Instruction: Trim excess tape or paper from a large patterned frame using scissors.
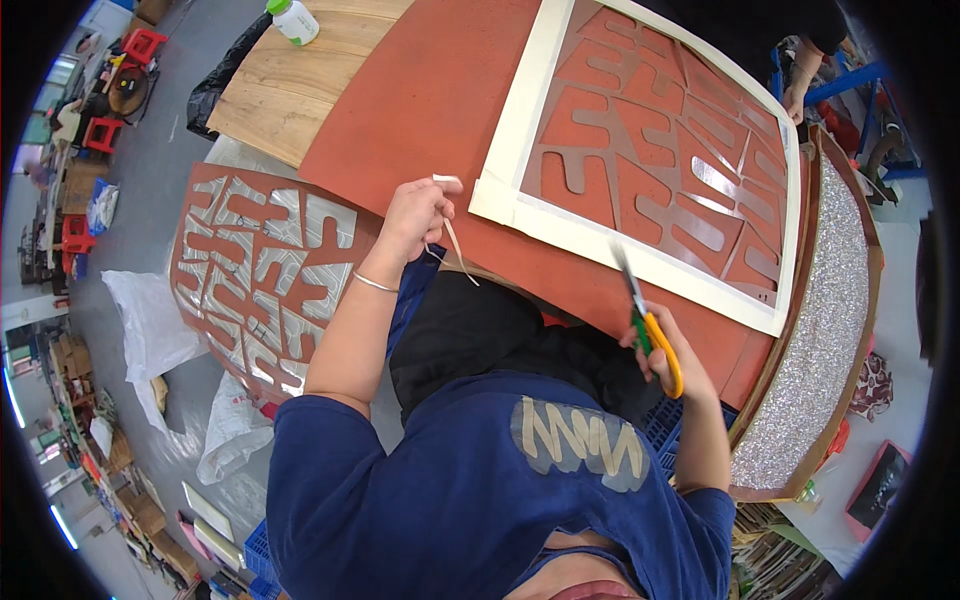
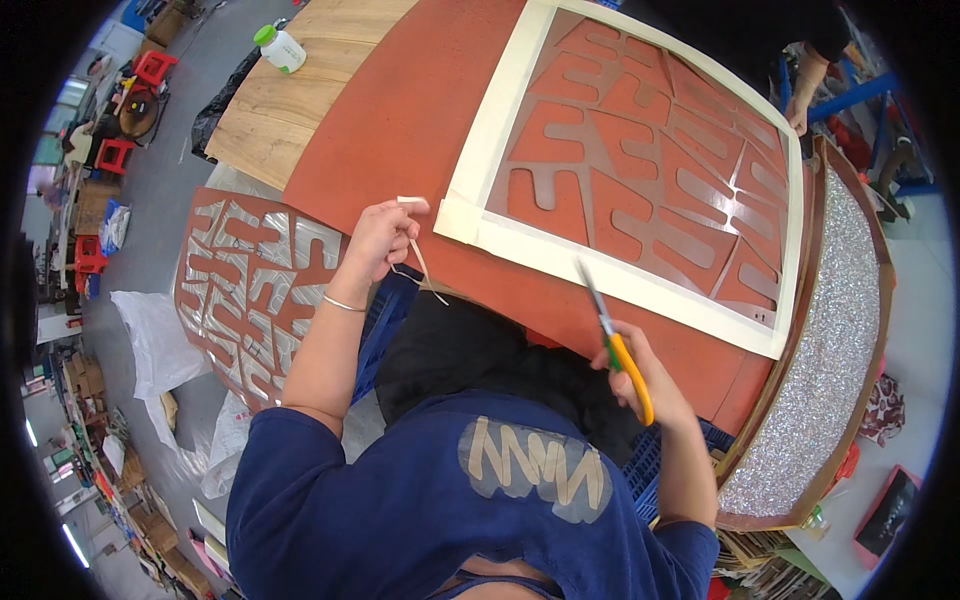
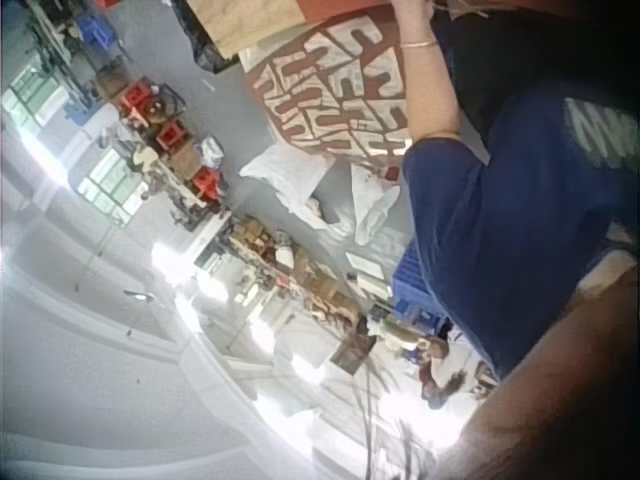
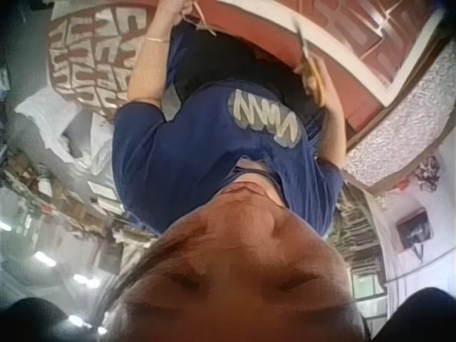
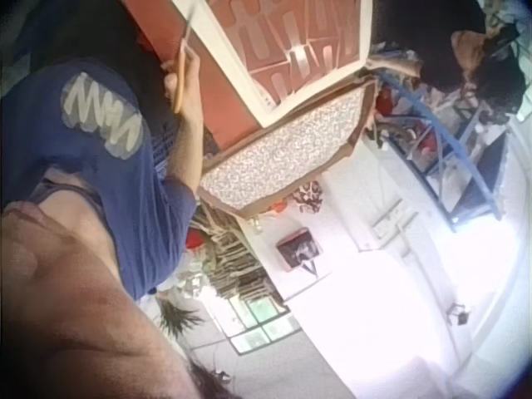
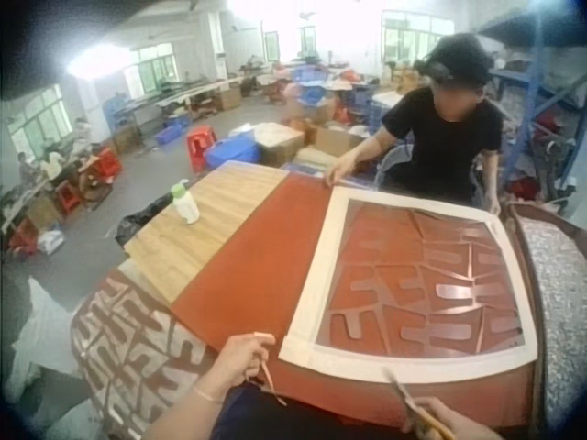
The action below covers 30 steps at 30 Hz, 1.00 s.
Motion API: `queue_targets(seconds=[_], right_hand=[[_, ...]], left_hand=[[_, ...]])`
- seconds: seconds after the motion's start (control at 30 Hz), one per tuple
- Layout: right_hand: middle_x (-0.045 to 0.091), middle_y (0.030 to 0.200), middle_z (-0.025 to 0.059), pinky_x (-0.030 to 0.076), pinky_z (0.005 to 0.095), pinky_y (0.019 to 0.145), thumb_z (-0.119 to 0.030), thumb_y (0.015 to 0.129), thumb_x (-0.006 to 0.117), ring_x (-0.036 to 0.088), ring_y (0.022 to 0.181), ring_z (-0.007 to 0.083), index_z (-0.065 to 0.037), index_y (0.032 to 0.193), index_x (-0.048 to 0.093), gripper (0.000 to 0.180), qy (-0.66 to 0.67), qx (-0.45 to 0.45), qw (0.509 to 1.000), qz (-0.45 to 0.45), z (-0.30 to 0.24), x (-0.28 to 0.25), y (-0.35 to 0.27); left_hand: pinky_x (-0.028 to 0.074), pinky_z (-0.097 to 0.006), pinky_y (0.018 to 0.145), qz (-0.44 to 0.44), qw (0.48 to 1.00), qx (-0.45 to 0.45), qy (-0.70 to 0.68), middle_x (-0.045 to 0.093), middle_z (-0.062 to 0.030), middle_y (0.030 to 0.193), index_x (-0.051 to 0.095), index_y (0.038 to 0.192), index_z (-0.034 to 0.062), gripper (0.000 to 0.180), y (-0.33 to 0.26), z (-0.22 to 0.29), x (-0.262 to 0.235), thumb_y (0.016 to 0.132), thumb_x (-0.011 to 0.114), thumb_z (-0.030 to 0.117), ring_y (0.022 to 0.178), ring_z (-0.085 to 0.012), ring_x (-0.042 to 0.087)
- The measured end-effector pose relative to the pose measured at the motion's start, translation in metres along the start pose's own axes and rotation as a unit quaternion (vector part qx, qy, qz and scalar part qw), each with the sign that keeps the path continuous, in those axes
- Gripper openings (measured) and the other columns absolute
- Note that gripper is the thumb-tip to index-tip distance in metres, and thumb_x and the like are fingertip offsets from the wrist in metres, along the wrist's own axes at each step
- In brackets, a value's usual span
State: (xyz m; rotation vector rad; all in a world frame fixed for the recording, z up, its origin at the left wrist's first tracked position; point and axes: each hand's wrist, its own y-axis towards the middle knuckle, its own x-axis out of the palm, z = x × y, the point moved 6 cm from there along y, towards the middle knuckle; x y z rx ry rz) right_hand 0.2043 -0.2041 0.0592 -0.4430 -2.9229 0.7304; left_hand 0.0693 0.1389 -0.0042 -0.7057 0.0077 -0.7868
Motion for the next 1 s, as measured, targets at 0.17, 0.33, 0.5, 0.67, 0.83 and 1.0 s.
queue_targets(seconds=[0.17, 0.33, 0.5, 0.67, 0.83, 1.0], right_hand=[[0.059, 0.090, 0.0143, 0.052, 0.0247, 0.051, -0.070, 0.082, 0.032, 0.060, 0.062, 0.0145, -0.001, 0.106, 0.038, 0.073, -0.122, 0.070, 0.972, -0.187, -0.034, 0.000, 0.055], [0.059, 0.090, 0.0136, 0.052, 0.0241, 0.048, -0.069, 0.084, 0.031, 0.059, 0.061, 0.0127, 0.000, 0.108, 0.039, 0.074, -0.107, 0.121, 0.950, -0.269, -0.041, -0.003, 0.087], [0.058, 0.086, 0.0083, 0.050, 0.0241, 0.050, -0.069, 0.084, 0.032, 0.054, 0.058, 0.0096, -0.004, 0.109, 0.042, 0.070, -0.116, 0.162, 0.931, -0.305, -0.047, 0.000, 0.106], [0.052, 0.078, 0.0024, 0.039, 0.0204, 0.043, -0.066, 0.086, 0.038, 0.044, 0.052, 0.0054, -0.006, 0.108, 0.042, 0.065, -0.142, 0.134, 0.940, -0.280, -0.048, -0.004, 0.118], [0.050, 0.075, 0.0011, 0.035, 0.0189, 0.041, -0.066, 0.083, 0.045, 0.043, 0.051, 0.0042, -0.008, 0.105, 0.042, 0.062, -0.118, 0.137, 0.946, -0.270, -0.048, -0.006, 0.120], [0.050, 0.074, 0.0013, 0.033, 0.0177, 0.038, -0.070, 0.077, 0.051, 0.043, 0.050, 0.0037, -0.009, 0.105, 0.042, 0.067, -0.104, 0.131, 0.946, -0.278, -0.037, -0.016, 0.129]], left_hand=[[0.021, -0.021, 0.033, -0.010, 0.999, -0.023, 0.045, 0.045, 0.0019, 0.058, 0.057, 0.086, -0.0017, 0.017, -0.007, -0.003, 0.011, 0.085, 0.053, 0.015, 0.038, -0.0022, 0.029], [0.018, -0.018, 0.034, 0.029, 0.989, -0.009, 0.143, 0.037, 0.0070, 0.057, 0.058, 0.085, 0.0012, 0.027, -0.018, -0.004, 0.024, 0.089, 0.059, 0.028, 0.041, 0.0000, 0.025], [0.016, -0.019, 0.035, 0.025, 0.995, -0.010, 0.093, 0.036, 0.0082, 0.058, 0.054, 0.080, 0.0064, 0.019, -0.012, -0.016, 0.024, 0.089, 0.059, 0.023, 0.041, 0.0006, 0.024], [0.016, -0.018, 0.035, 0.019, 0.999, -0.038, 0.030, 0.039, 0.0069, 0.059, 0.052, 0.077, 0.0091, 0.018, -0.013, -0.016, 0.026, 0.090, 0.058, 0.021, 0.041, 0.0008, 0.025], [0.018, -0.017, 0.034, 0.020, 0.999, -0.041, 0.016, 0.042, 0.0052, 0.060, 0.050, 0.076, 0.0090, 0.019, -0.012, -0.015, 0.025, 0.089, 0.059, 0.021, 0.041, 0.0008, 0.026], [0.019, -0.017, 0.033, 0.046, 0.998, -0.026, 0.019, 0.044, 0.0030, 0.060, 0.050, 0.076, 0.0080, 0.021, -0.009, -0.018, 0.022, 0.087, 0.061, 0.021, 0.041, -0.0001, 0.027]])
